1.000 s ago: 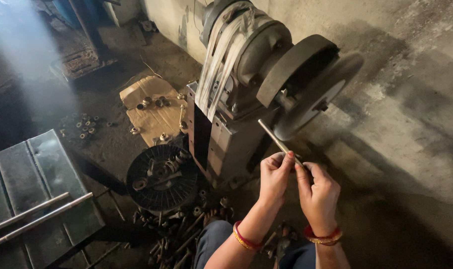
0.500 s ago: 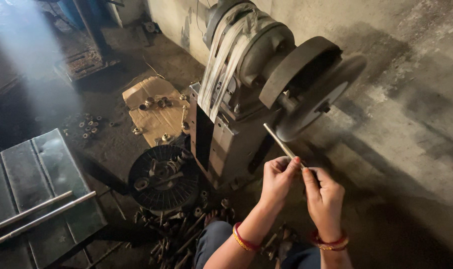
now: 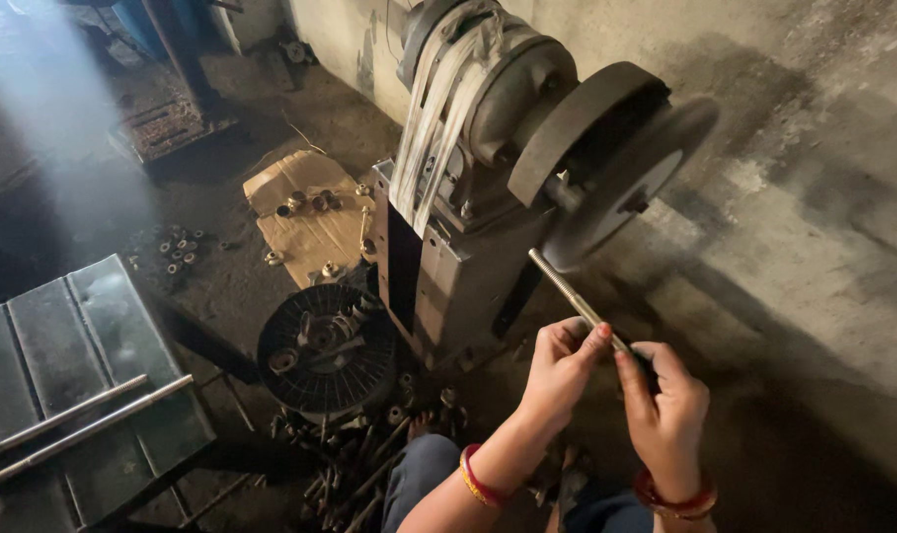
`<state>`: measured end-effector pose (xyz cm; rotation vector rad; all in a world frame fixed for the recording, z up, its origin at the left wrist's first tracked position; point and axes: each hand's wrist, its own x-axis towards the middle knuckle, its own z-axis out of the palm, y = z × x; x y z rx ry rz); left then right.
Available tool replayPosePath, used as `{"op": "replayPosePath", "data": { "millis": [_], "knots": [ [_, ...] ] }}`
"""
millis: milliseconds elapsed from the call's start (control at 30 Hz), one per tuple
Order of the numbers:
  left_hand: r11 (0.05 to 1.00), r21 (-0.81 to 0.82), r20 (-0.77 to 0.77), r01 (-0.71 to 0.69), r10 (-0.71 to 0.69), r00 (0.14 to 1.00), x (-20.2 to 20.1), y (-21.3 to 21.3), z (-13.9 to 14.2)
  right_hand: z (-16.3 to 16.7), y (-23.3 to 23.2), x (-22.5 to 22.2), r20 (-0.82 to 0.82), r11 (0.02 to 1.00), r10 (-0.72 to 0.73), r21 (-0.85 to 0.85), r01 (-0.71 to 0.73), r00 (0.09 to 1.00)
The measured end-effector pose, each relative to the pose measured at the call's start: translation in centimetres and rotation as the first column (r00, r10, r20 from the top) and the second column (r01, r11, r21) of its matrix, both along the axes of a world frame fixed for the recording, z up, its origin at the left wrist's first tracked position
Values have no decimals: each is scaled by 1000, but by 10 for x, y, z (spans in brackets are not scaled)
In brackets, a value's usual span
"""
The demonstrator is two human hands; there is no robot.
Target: The person holds a threaded metal rod against a rotating grinding wheel to smooth its surface. They repeatedly reposition the rod and rotate it while grinding, then place the finished rod on a nearby metal tray and pick up another rod to continue.
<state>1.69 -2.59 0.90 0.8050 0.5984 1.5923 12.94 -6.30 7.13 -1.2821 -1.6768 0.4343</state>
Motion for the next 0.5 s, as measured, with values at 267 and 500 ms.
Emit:
{"op": "replayPosePath", "data": {
  "millis": [267, 500],
  "knots": [
    [984, 20, 63, 177, -178, 982, 0, 4, -3, 0, -7, -2, 313, 959, -109, 281, 18, 944],
    [994, -7, 18, 108, -108, 994, 12, 10, -18, 2, -6, 0, 403, 938, -143, 347, -6, 904]
  ]
}}
